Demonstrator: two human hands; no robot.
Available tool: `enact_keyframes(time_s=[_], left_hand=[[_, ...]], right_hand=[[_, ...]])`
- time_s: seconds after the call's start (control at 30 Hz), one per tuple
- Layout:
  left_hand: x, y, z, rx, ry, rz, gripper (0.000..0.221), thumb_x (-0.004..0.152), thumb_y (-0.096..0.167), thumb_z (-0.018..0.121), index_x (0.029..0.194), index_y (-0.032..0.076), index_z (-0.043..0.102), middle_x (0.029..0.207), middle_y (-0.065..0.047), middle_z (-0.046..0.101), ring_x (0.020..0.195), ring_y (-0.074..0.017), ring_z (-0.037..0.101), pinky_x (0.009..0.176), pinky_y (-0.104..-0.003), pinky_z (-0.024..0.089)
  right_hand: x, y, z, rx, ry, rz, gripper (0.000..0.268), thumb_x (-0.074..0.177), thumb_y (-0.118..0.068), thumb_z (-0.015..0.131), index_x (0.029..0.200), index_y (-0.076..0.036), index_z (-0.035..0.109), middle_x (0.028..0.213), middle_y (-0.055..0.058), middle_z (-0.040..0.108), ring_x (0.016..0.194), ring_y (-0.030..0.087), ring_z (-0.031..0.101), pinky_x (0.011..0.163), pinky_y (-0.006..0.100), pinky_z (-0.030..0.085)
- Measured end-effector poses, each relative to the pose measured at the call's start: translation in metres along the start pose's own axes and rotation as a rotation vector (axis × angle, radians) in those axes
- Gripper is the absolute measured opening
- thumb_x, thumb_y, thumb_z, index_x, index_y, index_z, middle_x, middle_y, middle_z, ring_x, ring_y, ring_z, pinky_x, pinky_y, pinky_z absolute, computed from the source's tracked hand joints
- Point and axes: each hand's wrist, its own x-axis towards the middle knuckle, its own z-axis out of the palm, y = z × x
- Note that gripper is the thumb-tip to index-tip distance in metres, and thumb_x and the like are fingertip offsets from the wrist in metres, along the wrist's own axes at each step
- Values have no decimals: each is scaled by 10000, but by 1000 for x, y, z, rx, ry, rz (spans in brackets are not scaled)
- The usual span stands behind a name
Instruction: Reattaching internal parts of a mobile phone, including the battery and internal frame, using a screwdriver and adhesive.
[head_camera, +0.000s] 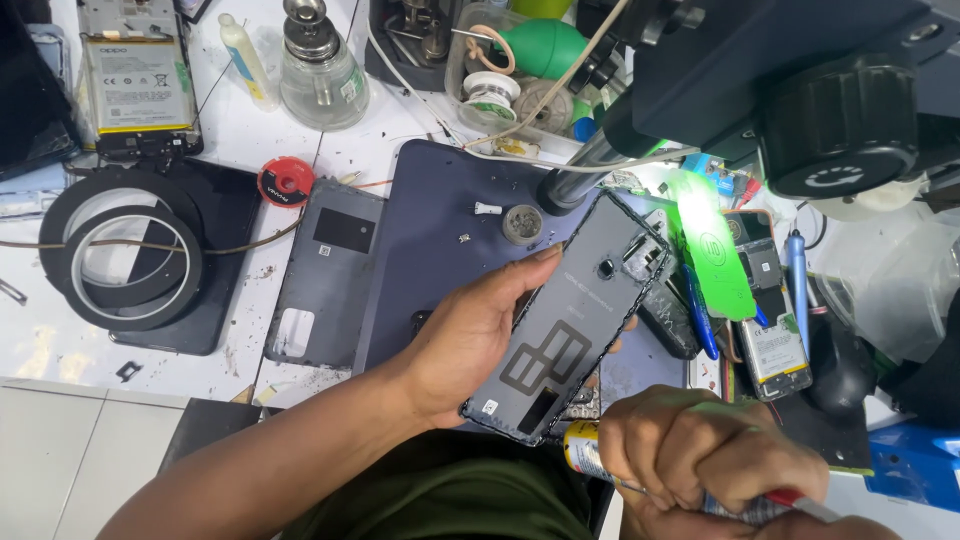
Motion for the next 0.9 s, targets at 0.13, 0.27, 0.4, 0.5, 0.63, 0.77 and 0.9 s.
enact_keyframes(time_s=[0.13,0.27,0.4,0.5,0.63,0.77,0.9], left_hand=[[-2,7,8,161,209,90,492,975,312,488,1336,17,646,1390,-102,671,1334,-167,584,1205,-338,408],[-3,9,11,166,224,56,477,985,327,470,1288,23,678,1325,-93,713,1302,-147,616,1218,-315,408],[-3,1,5,77,54,67,456,1073,276,400,1307,-25,651,1184,-200,722,1048,-277,695,955,-416,578],[-2,-2,4,53,36,44,461,1092,342,435,1183,-25,698,1018,-184,737,847,-247,702,789,-390,596],[-1,-1,5,97,68,3,514,1089,364,398,1168,-48,695,1054,-201,738,873,-264,699,820,-392,584],[3,-8,0,60,55,-26,540,1111,402,393,1157,-44,693,999,-180,725,779,-249,677,796,-378,594],[4,-8,1,105,86,-31,537,1091,423,398,1107,-19,703,960,-145,722,796,-238,682,830,-380,589]], right_hand=[[-1,1,2,-12,-17,-5,581,1076,-462,578,659,-133,341,523,14,231,390,118,179,341,303,228],[-7,0,-3,16,-54,29,521,1105,-422,556,703,-129,401,566,28,282,431,142,216,375,347,258],[-4,3,7,9,-9,13,566,1082,-477,566,677,-136,364,536,18,239,405,128,178,350,327,228],[-3,3,11,-9,-13,17,566,1082,-475,560,676,-142,347,541,9,235,413,117,167,360,318,215],[-1,4,13,16,-46,23,564,1084,-455,580,676,-135,358,538,13,248,405,121,190,350,321,241],[-2,7,8,58,-116,10,504,1116,-415,566,732,-128,409,567,23,292,424,135,231,362,345,294],[5,9,0,142,-275,37,526,1150,-394,586,742,-102,424,585,52,349,432,163,313,372,368,354]])
